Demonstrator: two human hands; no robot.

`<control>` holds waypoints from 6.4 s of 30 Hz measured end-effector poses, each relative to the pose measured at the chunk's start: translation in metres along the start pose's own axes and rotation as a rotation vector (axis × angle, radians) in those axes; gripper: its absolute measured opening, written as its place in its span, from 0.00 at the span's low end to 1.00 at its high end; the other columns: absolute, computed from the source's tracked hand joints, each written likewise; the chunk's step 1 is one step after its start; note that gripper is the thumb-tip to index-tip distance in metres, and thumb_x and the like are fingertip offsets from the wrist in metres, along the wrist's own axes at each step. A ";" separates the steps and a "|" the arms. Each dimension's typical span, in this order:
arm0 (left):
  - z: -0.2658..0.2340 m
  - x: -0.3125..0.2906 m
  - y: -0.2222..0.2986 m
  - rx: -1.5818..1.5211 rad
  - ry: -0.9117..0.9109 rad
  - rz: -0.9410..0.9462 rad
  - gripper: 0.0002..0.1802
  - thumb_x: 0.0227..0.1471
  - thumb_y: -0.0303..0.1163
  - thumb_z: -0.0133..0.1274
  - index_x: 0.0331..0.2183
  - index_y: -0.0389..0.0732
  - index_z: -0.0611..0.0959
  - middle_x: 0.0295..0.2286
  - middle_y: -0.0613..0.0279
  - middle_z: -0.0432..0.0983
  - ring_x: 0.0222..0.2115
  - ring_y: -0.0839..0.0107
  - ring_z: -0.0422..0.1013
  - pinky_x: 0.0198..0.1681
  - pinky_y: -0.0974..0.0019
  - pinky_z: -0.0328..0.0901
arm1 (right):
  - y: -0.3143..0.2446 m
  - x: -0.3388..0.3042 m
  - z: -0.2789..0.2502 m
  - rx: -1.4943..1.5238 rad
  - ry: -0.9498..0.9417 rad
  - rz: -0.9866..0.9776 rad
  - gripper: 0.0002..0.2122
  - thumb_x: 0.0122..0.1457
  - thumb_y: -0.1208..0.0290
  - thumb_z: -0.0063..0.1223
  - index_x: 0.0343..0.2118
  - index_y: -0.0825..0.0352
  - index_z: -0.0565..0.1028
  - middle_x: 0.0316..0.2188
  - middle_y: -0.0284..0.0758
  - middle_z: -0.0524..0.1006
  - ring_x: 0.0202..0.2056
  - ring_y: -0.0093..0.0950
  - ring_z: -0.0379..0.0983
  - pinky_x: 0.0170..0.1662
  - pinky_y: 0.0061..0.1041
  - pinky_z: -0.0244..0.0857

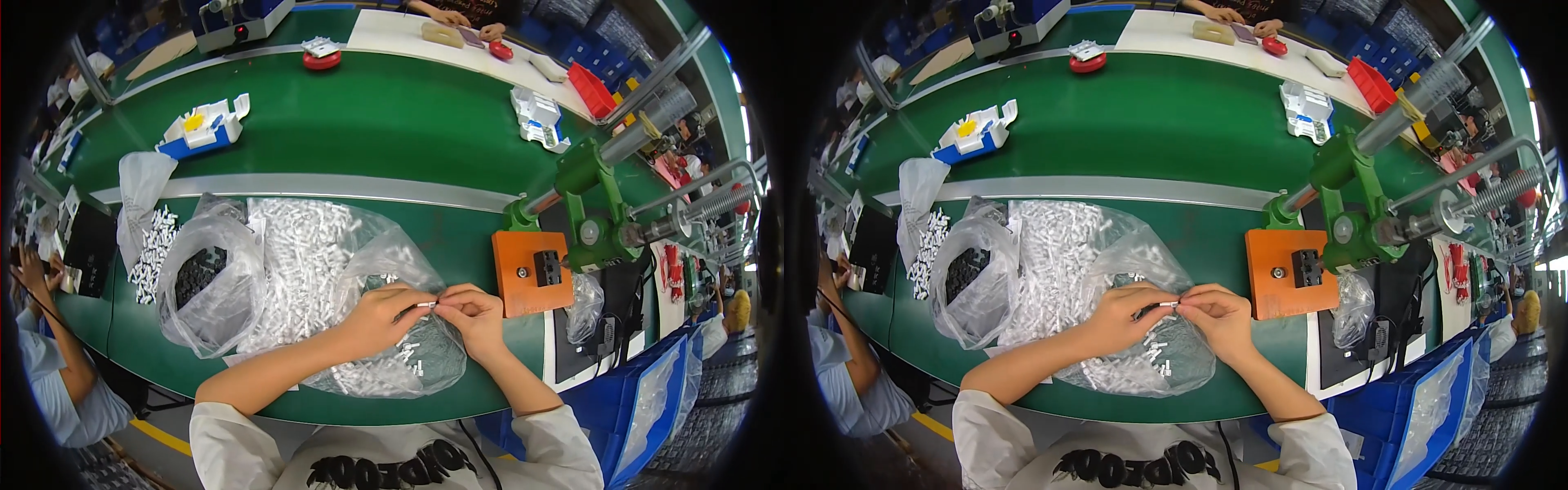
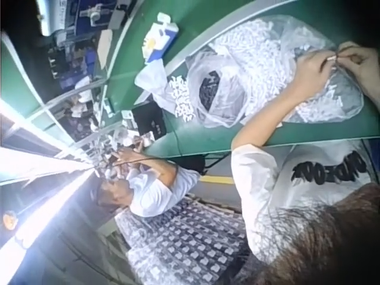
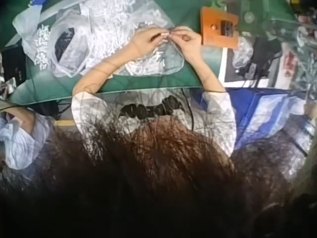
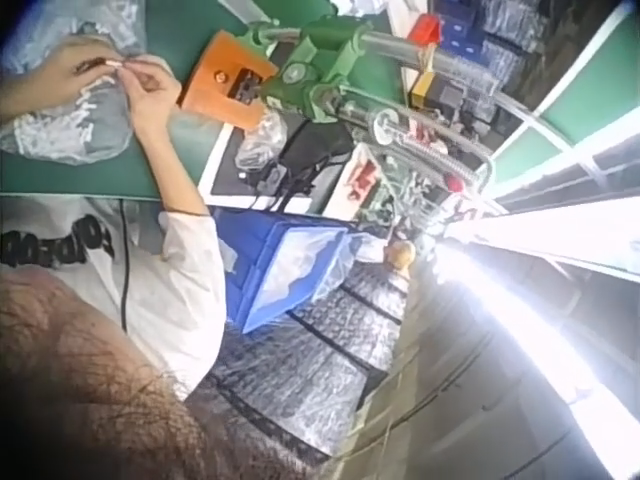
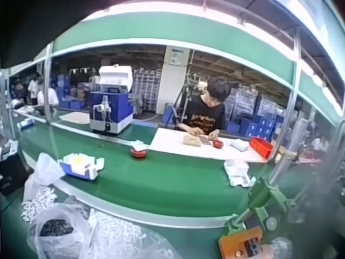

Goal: The person assembles small plastic components and metal parts into finished assemblies using a manual press machine.

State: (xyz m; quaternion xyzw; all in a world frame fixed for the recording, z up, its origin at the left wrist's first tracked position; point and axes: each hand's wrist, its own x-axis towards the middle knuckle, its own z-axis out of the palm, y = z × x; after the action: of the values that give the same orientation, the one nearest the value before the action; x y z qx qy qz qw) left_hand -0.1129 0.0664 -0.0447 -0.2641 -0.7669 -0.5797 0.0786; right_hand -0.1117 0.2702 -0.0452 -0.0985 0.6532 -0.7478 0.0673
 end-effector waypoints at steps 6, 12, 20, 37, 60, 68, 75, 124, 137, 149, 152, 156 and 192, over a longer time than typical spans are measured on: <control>-0.003 0.001 0.005 -0.025 -0.015 -0.035 0.09 0.52 0.26 0.59 0.38 0.36 0.83 0.29 0.53 0.80 0.30 0.57 0.77 0.35 0.61 0.70 | -0.009 0.001 0.003 -0.037 0.061 0.069 0.05 0.50 0.90 0.60 0.30 0.77 0.80 0.37 0.43 0.79 0.36 0.29 0.79 0.43 0.24 0.76; -0.002 0.000 0.005 0.005 -0.012 -0.035 0.10 0.51 0.24 0.61 0.39 0.36 0.84 0.32 0.54 0.82 0.28 0.64 0.78 0.31 0.67 0.70 | -0.006 0.000 0.000 0.007 -0.019 -0.033 0.05 0.53 0.89 0.58 0.32 0.76 0.80 0.39 0.43 0.80 0.39 0.28 0.79 0.45 0.25 0.76; 0.000 0.001 0.005 0.008 -0.005 -0.043 0.10 0.50 0.24 0.61 0.38 0.36 0.84 0.32 0.55 0.82 0.28 0.65 0.78 0.30 0.68 0.71 | -0.003 0.004 -0.006 0.084 -0.080 -0.012 0.04 0.54 0.89 0.58 0.33 0.76 0.79 0.39 0.43 0.78 0.41 0.29 0.78 0.48 0.26 0.75; -0.006 0.003 0.016 -0.029 -0.022 -0.162 0.09 0.48 0.23 0.63 0.35 0.35 0.85 0.31 0.56 0.83 0.30 0.67 0.79 0.34 0.69 0.72 | 0.000 0.000 -0.001 0.105 -0.109 -0.073 0.04 0.54 0.90 0.57 0.31 0.75 0.76 0.37 0.41 0.77 0.44 0.30 0.76 0.49 0.28 0.72; -0.004 0.000 0.007 0.082 -0.073 -0.212 0.09 0.53 0.17 0.56 0.38 0.32 0.80 0.33 0.58 0.78 0.32 0.74 0.73 0.38 0.72 0.67 | -0.034 -0.024 -0.002 -0.459 0.030 -0.385 0.07 0.52 0.84 0.59 0.34 0.70 0.77 0.35 0.37 0.78 0.36 0.31 0.77 0.40 0.25 0.71; -0.001 0.002 -0.002 0.073 -0.026 -0.141 0.09 0.52 0.22 0.58 0.38 0.37 0.81 0.29 0.56 0.79 0.27 0.66 0.75 0.31 0.68 0.68 | -0.055 -0.069 -0.057 -0.796 0.338 -0.387 0.06 0.53 0.83 0.55 0.34 0.69 0.77 0.34 0.39 0.79 0.36 0.32 0.77 0.41 0.26 0.69; -0.001 0.004 0.002 0.027 -0.066 -0.201 0.08 0.55 0.18 0.54 0.40 0.32 0.79 0.32 0.60 0.79 0.32 0.75 0.73 0.38 0.74 0.67 | -0.076 -0.093 -0.159 -1.070 0.904 -0.197 0.05 0.57 0.81 0.52 0.36 0.72 0.77 0.25 0.39 0.76 0.26 0.29 0.75 0.31 0.25 0.67; 0.001 -0.004 0.001 -0.240 0.043 -0.184 0.10 0.59 0.23 0.50 0.44 0.35 0.75 0.33 0.55 0.77 0.34 0.69 0.77 0.38 0.69 0.70 | -0.088 -0.021 -0.022 -0.779 -0.287 -0.345 0.08 0.45 0.82 0.59 0.30 0.68 0.74 0.36 0.38 0.78 0.37 0.30 0.77 0.42 0.28 0.70; -0.005 0.003 -0.007 -0.528 -0.019 -0.375 0.08 0.63 0.24 0.46 0.44 0.34 0.74 0.28 0.62 0.75 0.29 0.78 0.71 0.34 0.74 0.67 | -0.024 -0.004 0.016 -0.478 -0.170 -0.397 0.07 0.49 0.83 0.59 0.31 0.69 0.74 0.52 0.44 0.75 0.46 0.33 0.78 0.50 0.29 0.72; -0.007 0.006 0.000 -0.522 -0.023 -0.386 0.08 0.62 0.23 0.47 0.43 0.32 0.75 0.27 0.58 0.78 0.29 0.76 0.73 0.34 0.73 0.68 | -0.009 -0.004 0.013 -0.047 -0.161 -0.229 0.04 0.55 0.86 0.53 0.33 0.74 0.73 0.52 0.49 0.72 0.51 0.34 0.73 0.57 0.35 0.67; -0.008 0.005 -0.004 -0.580 -0.053 -0.366 0.07 0.62 0.22 0.47 0.42 0.31 0.76 0.28 0.57 0.79 0.29 0.76 0.74 0.34 0.72 0.69 | -0.008 -0.004 0.012 0.077 -0.167 -0.167 0.03 0.59 0.85 0.51 0.35 0.74 0.72 0.52 0.48 0.71 0.52 0.34 0.71 0.59 0.37 0.65; -0.010 0.004 -0.001 -0.483 -0.099 -0.400 0.07 0.61 0.21 0.49 0.42 0.31 0.75 0.32 0.52 0.80 0.32 0.71 0.76 0.37 0.70 0.71 | -0.006 -0.003 0.007 0.209 -0.150 -0.031 0.03 0.63 0.81 0.50 0.37 0.74 0.72 0.52 0.47 0.71 0.53 0.34 0.71 0.59 0.37 0.64; -0.005 0.000 0.005 -0.075 -0.101 -0.195 0.10 0.56 0.23 0.54 0.42 0.36 0.78 0.31 0.53 0.79 0.31 0.61 0.78 0.34 0.64 0.71 | -0.014 0.003 -0.007 0.142 -0.154 0.178 0.09 0.62 0.82 0.52 0.44 0.77 0.74 0.36 0.42 0.79 0.34 0.26 0.77 0.40 0.24 0.73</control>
State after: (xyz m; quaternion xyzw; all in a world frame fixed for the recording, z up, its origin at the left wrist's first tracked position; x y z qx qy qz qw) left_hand -0.1113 0.0624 -0.0383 -0.2199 -0.7695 -0.5990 -0.0267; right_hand -0.1162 0.2781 -0.0315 -0.0924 0.5976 -0.7735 0.1901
